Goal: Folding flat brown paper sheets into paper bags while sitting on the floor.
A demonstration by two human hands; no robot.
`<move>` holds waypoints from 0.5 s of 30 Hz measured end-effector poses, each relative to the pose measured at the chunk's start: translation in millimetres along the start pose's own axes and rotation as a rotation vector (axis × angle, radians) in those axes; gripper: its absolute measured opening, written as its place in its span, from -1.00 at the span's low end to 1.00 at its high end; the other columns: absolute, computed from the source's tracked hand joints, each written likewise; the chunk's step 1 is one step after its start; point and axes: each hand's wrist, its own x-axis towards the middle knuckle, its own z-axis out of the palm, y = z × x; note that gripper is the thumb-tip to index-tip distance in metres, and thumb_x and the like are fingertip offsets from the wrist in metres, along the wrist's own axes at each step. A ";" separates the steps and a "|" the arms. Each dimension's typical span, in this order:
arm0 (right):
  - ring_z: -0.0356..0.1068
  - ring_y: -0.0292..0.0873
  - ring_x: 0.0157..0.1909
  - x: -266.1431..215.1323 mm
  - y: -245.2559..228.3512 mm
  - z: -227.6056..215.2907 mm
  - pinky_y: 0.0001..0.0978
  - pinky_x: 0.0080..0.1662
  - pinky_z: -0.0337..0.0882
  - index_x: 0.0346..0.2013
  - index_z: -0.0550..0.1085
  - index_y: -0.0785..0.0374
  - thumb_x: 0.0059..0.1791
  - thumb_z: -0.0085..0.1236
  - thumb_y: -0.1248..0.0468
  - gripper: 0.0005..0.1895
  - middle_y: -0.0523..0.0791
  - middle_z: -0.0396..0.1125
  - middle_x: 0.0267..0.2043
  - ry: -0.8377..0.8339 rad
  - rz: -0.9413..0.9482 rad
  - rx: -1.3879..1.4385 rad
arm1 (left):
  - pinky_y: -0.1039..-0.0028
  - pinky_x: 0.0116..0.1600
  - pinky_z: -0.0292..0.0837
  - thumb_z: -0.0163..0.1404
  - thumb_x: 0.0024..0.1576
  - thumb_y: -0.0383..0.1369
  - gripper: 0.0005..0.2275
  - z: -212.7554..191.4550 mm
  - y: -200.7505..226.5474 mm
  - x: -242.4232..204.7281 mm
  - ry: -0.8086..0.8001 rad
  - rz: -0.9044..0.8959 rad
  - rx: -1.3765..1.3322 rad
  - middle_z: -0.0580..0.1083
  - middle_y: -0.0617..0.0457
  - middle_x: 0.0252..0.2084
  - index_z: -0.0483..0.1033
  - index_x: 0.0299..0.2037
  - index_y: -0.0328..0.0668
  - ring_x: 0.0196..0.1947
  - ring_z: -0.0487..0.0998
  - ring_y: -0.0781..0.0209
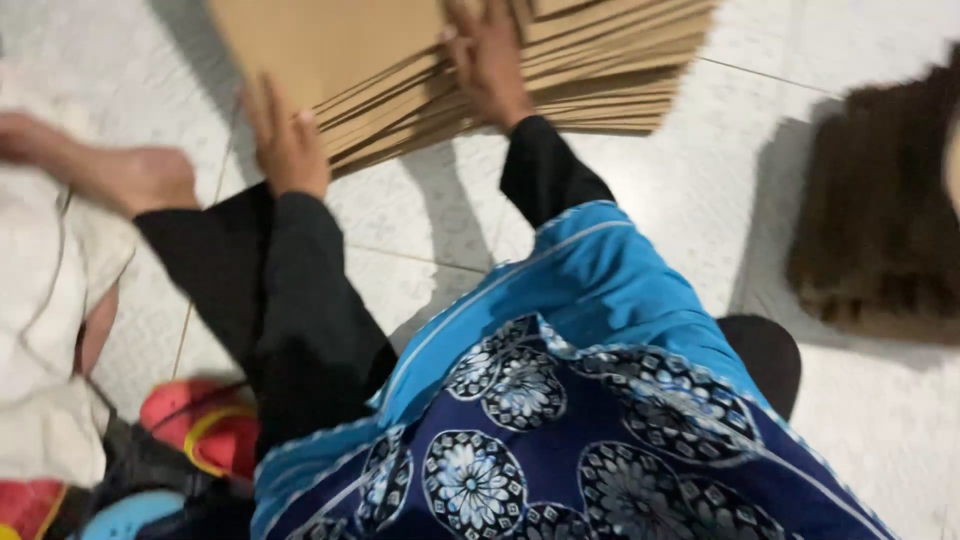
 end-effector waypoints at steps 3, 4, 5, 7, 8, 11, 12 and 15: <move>0.35 0.07 0.25 -11.5 -6.4 -17.5 -0.11 0.27 0.48 0.48 0.14 -0.11 0.25 -0.02 0.14 -0.50 -0.01 0.06 0.43 -0.024 -0.109 -0.010 | 0.02 0.51 0.23 -0.13 0.47 -0.27 -0.48 -21.5 14.6 -11.6 0.024 -0.026 0.011 -0.18 -0.35 0.56 -0.08 0.59 0.06 0.57 0.01 -0.41; 0.13 0.08 0.45 -20.1 -4.0 -21.9 -0.08 0.41 0.32 0.53 0.07 -0.13 0.26 0.01 0.14 -0.44 -0.01 -0.09 0.53 -0.068 -0.064 -0.024 | 0.00 0.50 0.26 -0.11 0.49 -0.27 -0.46 -26.3 23.0 -16.1 0.034 -0.063 0.035 -0.25 -0.31 0.57 -0.10 0.61 0.07 0.56 0.09 -0.44; -0.09 0.09 0.65 -29.2 -5.4 -23.5 -0.04 0.56 0.16 0.57 0.00 -0.16 0.27 0.04 0.13 -0.37 0.00 -0.23 0.64 -0.117 -0.024 -0.031 | -0.02 0.48 0.29 -0.09 0.50 -0.27 -0.44 -35.4 29.0 -24.3 0.049 -0.106 0.064 -0.33 -0.26 0.58 -0.12 0.62 0.07 0.56 0.16 -0.46; -0.12 0.12 0.64 -49.6 -15.5 -48.3 0.02 0.55 0.13 0.57 -0.02 -0.14 0.27 -0.04 0.07 -0.40 0.02 -0.25 0.63 -0.172 0.002 -0.032 | -0.03 0.50 0.24 -0.10 0.47 -0.29 -0.44 -46.4 51.7 -35.8 0.054 -0.122 0.036 -0.33 -0.26 0.58 -0.12 0.62 0.06 0.56 0.13 -0.45; -0.14 0.14 0.63 -61.8 -21.0 -59.4 0.08 0.53 0.09 0.57 -0.04 -0.12 0.28 -0.12 0.02 -0.41 0.04 -0.27 0.63 -0.244 0.032 -0.027 | -0.04 0.51 0.20 -0.12 0.45 -0.31 -0.44 -52.5 62.3 -43.5 0.050 -0.152 0.013 -0.34 -0.26 0.58 -0.11 0.61 0.04 0.57 0.09 -0.44; 0.12 0.36 0.43 -102.8 -31.1 -99.8 0.19 0.37 0.23 0.53 0.12 -0.07 0.21 0.00 0.08 -0.41 0.21 0.03 0.44 -0.171 -0.082 0.101 | -0.10 0.40 0.33 -0.09 0.45 -0.16 -0.41 -42.2 63.7 -71.9 0.114 -0.009 0.026 -0.30 -0.27 0.56 -0.09 0.64 0.16 0.49 0.12 -0.42; 0.12 0.36 0.43 -117.2 -28.1 -113.5 0.19 0.37 0.23 0.53 0.12 -0.07 0.21 0.00 0.08 -0.41 0.21 0.03 0.44 -0.157 -0.083 0.097 | -0.10 0.40 0.33 -0.09 0.45 -0.16 -0.41 -43.7 74.5 -80.0 0.117 0.005 0.024 -0.30 -0.27 0.56 -0.09 0.64 0.16 0.49 0.12 -0.42; 0.15 0.33 0.42 -166.6 -23.9 -159.9 0.20 0.34 0.22 0.47 0.23 -0.08 0.19 0.00 0.03 -0.46 0.16 0.04 0.45 -0.355 -0.013 0.017 | -0.19 0.45 0.14 -0.09 0.41 -0.16 -0.43 -49.9 110.4 -111.1 0.025 -0.049 -0.046 -0.26 -0.31 0.56 0.00 0.60 0.07 0.50 0.06 -0.44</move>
